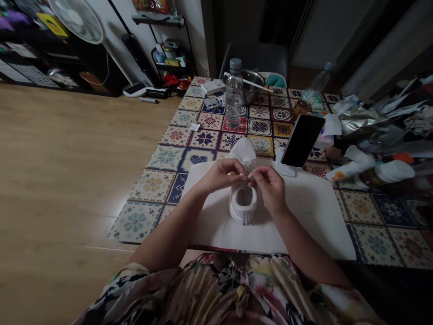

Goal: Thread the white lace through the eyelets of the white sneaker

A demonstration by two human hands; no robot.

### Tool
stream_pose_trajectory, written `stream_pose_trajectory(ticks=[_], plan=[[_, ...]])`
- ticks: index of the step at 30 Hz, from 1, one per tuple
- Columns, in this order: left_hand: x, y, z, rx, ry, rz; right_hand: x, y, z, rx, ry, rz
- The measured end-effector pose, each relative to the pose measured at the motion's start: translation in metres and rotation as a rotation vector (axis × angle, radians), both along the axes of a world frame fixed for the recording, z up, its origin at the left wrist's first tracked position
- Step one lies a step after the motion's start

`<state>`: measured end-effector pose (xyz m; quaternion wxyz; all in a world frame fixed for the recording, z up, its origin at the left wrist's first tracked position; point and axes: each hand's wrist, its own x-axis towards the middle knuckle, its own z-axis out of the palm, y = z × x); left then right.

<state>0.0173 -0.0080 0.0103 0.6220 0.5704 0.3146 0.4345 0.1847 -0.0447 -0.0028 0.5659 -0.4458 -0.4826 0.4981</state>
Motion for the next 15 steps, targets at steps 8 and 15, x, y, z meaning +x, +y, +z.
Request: stream_pose_trajectory(ticks=[8,15], plan=[[0.000,0.000,0.001,-0.066,-0.053,0.009,0.010,0.004,0.004,0.179,-0.322,0.097],[-0.002,0.002,0.000,-0.035,-0.012,0.026,0.012,0.005,0.004,0.154,-0.339,0.144]])
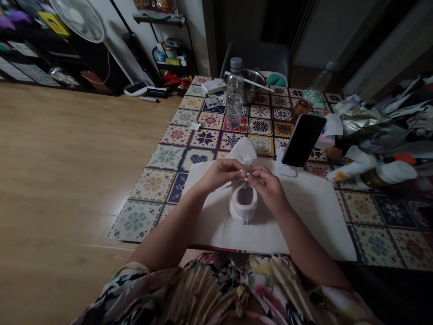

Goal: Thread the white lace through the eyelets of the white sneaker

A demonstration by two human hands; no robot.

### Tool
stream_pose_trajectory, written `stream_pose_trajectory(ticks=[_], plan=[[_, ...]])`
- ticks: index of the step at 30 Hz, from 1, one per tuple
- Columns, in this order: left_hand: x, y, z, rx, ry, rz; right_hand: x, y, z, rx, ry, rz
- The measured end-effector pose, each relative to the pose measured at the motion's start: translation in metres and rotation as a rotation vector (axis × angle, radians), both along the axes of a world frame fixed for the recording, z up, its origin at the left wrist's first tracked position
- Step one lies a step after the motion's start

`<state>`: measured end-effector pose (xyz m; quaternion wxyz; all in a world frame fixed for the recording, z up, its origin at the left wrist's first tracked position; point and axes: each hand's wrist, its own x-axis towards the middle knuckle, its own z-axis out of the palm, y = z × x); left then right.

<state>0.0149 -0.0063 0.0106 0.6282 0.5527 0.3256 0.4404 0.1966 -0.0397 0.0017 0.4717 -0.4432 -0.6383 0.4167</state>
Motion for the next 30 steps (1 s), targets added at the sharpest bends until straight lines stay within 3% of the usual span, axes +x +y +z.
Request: stream_pose_trajectory(ticks=[4,8,11,13,18,25,30], plan=[[-0.001,0.001,-0.003,0.007,0.028,-0.001,-0.001,-0.001,-0.001,0.018,0.006,0.050],[-0.001,0.002,-0.006,-0.038,0.069,-0.016,-0.001,-0.004,-0.001,0.268,-0.178,-0.105],[-0.001,0.002,-0.008,-0.035,0.099,-0.012,-0.001,-0.005,0.000,0.492,-0.318,-0.143],[-0.001,0.002,-0.007,-0.030,0.117,-0.013,-0.001,-0.006,0.000,0.560,-0.334,-0.151],[-0.002,0.005,-0.008,-0.056,0.143,0.008,0.003,-0.004,0.004,0.457,-0.172,-0.125],[-0.006,0.013,-0.016,0.064,0.337,0.139,0.018,0.001,0.015,0.423,-0.098,0.181],[-0.006,0.012,-0.016,0.143,0.411,0.184,0.020,-0.001,0.018,0.440,-0.147,0.301]])
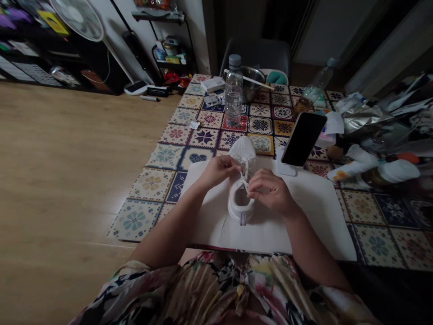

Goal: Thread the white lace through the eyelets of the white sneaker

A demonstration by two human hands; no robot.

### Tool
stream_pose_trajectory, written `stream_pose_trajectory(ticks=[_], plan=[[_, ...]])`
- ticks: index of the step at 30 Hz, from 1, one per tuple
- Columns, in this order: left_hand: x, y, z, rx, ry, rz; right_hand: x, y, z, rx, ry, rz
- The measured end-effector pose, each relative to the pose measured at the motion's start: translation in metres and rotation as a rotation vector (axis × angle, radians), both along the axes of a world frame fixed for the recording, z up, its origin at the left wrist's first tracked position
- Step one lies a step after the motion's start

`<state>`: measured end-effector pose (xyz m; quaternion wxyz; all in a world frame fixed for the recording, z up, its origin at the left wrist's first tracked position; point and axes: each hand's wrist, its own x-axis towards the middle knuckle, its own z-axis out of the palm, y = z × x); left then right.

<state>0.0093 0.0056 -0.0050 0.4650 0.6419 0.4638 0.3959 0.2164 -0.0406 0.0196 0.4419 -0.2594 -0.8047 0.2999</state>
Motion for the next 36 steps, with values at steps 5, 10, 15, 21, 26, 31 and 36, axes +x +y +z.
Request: stream_pose_trajectory(ticks=[5,10,15,21,26,31,36], plan=[[0.003,-0.001,0.000,0.106,0.110,0.092,-0.001,-0.001,0.002,0.011,-0.042,0.024],[0.006,-0.001,-0.001,0.193,0.166,0.117,-0.002,0.000,0.001,0.002,-0.059,0.060],[-0.002,0.002,0.000,0.196,0.133,-0.014,0.001,-0.001,0.001,0.016,-0.102,-0.002],[-0.013,0.002,0.009,0.221,0.071,-0.043,0.000,-0.003,-0.001,0.051,-0.298,-0.184],[-0.018,-0.004,0.021,0.147,0.087,-0.413,-0.006,-0.005,-0.001,0.087,-0.328,-0.238],[-0.016,-0.008,0.026,0.165,0.113,-0.418,0.000,-0.013,0.010,-0.167,0.003,0.087],[-0.013,-0.011,0.025,0.144,0.092,-0.420,0.015,-0.018,0.015,-0.399,0.262,0.435]])
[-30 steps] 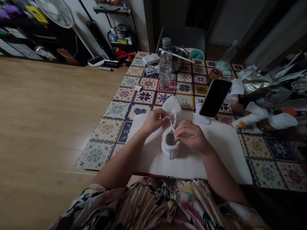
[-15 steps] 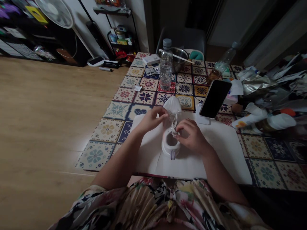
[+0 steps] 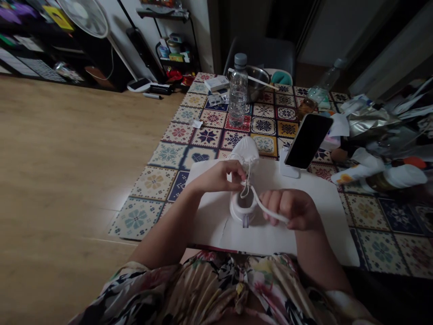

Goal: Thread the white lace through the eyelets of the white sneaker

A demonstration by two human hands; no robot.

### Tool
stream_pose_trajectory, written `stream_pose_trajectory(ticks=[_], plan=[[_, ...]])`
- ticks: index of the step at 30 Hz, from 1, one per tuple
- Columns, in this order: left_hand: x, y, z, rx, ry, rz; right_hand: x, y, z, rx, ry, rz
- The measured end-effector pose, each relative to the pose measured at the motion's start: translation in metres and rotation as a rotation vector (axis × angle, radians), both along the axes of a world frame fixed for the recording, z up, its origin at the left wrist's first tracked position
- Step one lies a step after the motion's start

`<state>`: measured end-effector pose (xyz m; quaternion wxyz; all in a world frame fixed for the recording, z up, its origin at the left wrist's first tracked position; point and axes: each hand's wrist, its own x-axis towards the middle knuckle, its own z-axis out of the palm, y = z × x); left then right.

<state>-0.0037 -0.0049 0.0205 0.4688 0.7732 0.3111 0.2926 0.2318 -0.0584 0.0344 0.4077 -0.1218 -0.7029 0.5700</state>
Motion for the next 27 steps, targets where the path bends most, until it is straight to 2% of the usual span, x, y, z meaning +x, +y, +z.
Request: stream_pose_trajectory(ticks=[3,5,6,11,15,19,27], plan=[[0.002,-0.001,-0.002,-0.037,-0.008,-0.005,-0.001,0.006,-0.007,-0.058,-0.186,-0.309],[0.003,-0.001,-0.003,-0.065,-0.010,-0.007,-0.005,0.012,-0.012,-0.006,-0.350,-0.488],[0.003,-0.001,-0.003,-0.080,-0.013,-0.007,-0.007,0.014,-0.015,0.037,-0.410,-0.524],[0.005,-0.003,-0.004,-0.128,0.002,-0.001,-0.015,0.015,-0.018,0.217,-0.474,-0.457],[0.008,-0.004,-0.003,-0.087,0.015,-0.006,-0.019,0.013,-0.019,0.277,-0.512,-0.461],[0.009,-0.003,-0.002,-0.046,-0.056,-0.015,-0.021,0.015,-0.023,0.255,-0.469,-0.475],[0.007,0.000,-0.003,-0.118,-0.065,-0.044,-0.016,0.014,-0.018,0.154,-0.428,-0.408]])
